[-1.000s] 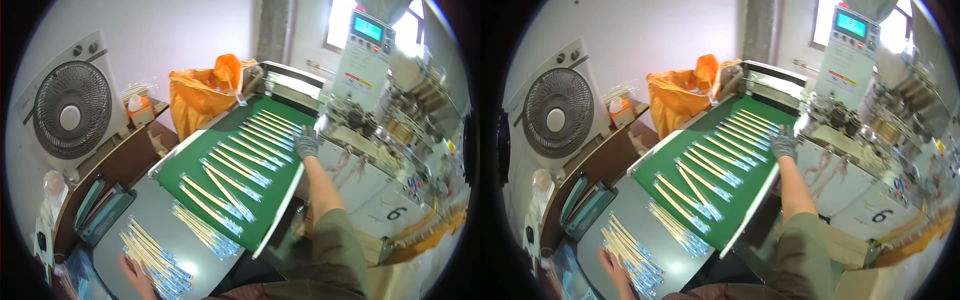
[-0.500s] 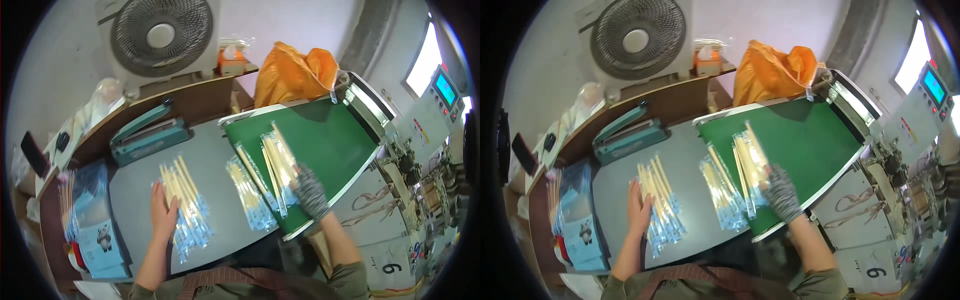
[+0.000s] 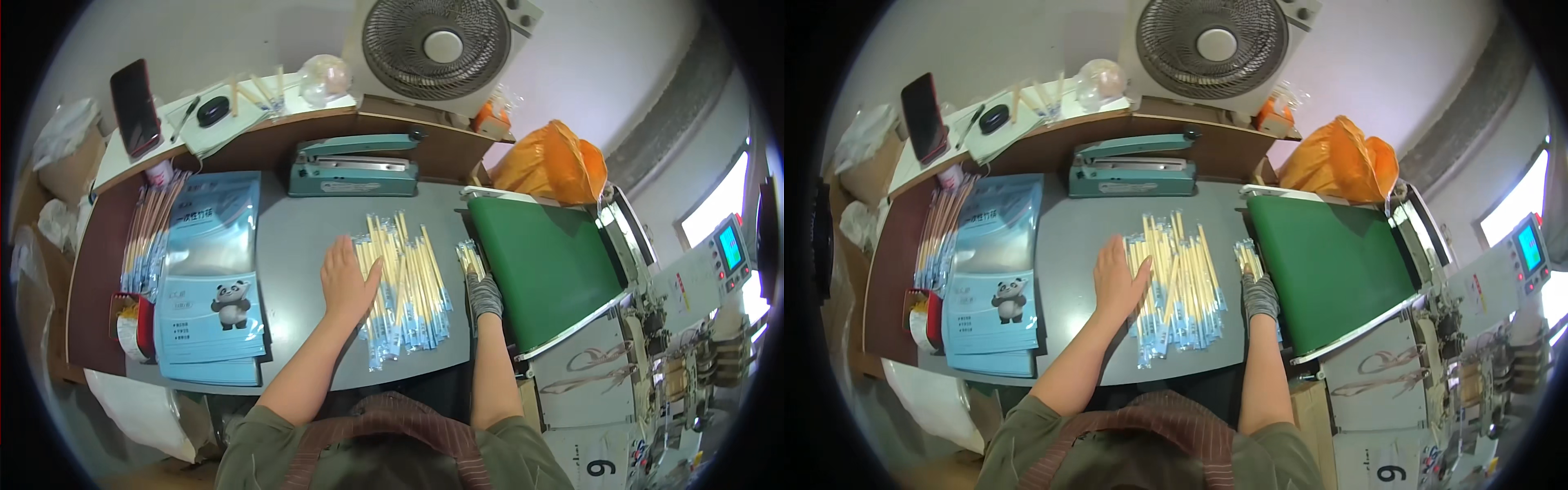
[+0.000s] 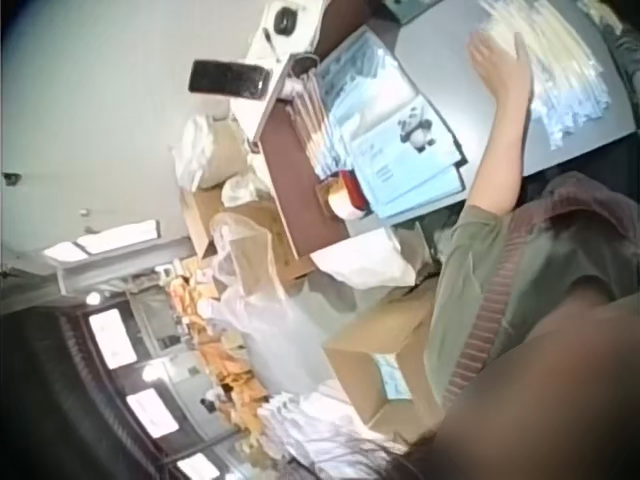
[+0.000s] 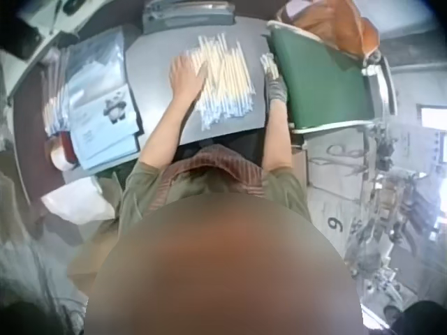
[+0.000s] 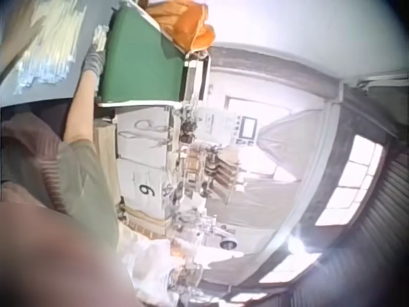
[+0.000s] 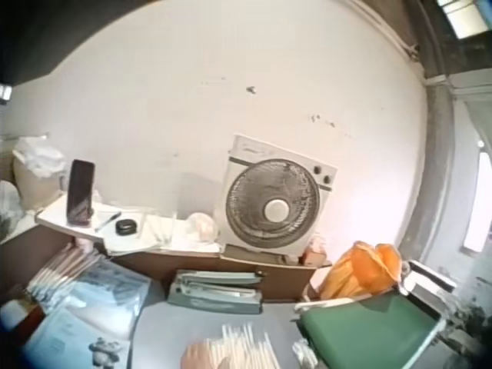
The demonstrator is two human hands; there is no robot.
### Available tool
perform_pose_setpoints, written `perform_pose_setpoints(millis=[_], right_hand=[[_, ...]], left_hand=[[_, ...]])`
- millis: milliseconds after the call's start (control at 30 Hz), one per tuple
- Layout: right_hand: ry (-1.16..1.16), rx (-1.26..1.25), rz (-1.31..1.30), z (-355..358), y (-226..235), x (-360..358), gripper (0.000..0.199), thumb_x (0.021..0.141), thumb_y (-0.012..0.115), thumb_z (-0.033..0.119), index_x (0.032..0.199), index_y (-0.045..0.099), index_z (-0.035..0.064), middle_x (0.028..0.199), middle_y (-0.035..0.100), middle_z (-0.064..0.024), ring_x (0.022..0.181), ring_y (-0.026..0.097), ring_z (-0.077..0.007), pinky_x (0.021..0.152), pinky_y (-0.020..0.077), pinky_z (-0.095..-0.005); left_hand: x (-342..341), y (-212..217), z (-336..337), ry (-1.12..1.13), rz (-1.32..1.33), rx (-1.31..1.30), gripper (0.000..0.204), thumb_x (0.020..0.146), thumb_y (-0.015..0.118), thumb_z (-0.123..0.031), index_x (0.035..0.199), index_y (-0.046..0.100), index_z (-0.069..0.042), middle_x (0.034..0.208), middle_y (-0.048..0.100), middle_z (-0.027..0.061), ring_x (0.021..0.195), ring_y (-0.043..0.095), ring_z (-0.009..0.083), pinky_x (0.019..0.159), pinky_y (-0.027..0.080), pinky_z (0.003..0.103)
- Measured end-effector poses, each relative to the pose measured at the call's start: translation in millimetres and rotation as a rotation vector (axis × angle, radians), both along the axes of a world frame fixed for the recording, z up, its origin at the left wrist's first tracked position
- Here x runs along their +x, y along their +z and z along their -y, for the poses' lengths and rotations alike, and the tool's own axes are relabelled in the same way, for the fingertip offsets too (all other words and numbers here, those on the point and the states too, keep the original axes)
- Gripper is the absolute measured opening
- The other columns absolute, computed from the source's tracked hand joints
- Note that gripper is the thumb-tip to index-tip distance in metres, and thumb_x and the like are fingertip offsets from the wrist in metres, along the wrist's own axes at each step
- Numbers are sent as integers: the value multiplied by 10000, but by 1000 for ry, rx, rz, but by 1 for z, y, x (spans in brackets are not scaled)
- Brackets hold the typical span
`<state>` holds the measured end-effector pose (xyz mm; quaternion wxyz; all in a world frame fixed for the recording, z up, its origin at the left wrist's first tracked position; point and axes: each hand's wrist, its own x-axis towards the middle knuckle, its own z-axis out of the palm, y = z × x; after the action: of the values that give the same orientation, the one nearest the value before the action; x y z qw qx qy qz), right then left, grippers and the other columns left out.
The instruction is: Packaging bundles of wooden sticks into plastic bags and placing the finished bags into a shipping box.
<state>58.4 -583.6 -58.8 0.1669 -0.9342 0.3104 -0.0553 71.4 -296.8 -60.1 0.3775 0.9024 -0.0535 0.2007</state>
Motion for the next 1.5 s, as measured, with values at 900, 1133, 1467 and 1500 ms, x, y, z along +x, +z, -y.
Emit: perform_pose_setpoints(millis=[900,1133,1467,1500], right_hand=[[1122,1395,408,-123,118,10,1125,554,886,330,1436,243,58,1292,488,-89,1141,504,-227,983,412,-357],[1056,1044,391,-110,89,-16,1228,486,907,397,1421,200,31,1292,482,-120,1173,495,-230,1001,415,-360],[938,1277,496,-129,88,-88,1214,523,898,384,1441,189,25,1193,515,-100,1045,544,-211,923,453,-349],[821,1266,683,-130,81,-99,1142,551,876,406,1418,243,18,1167,523,-100,1034,544,-207,917,451,-342]], left_hand=[[-23,102,-3,-604,47,-580,1368,565,881,-142,1469,-145,-178,1497,157,184,1337,286,322,1073,291,416],[-41,95,3,-668,-243,-601,1319,558,876,-134,1481,-65,-171,1413,296,176,1283,354,290,1060,317,385],[-87,70,0,-601,-108,-202,1096,594,848,-320,1436,201,-47,1274,479,221,1236,438,344,1015,371,395],[-96,80,-1,-568,-118,-212,1096,594,848,-320,1436,201,-47,1274,479,221,1236,438,344,1015,371,395]])
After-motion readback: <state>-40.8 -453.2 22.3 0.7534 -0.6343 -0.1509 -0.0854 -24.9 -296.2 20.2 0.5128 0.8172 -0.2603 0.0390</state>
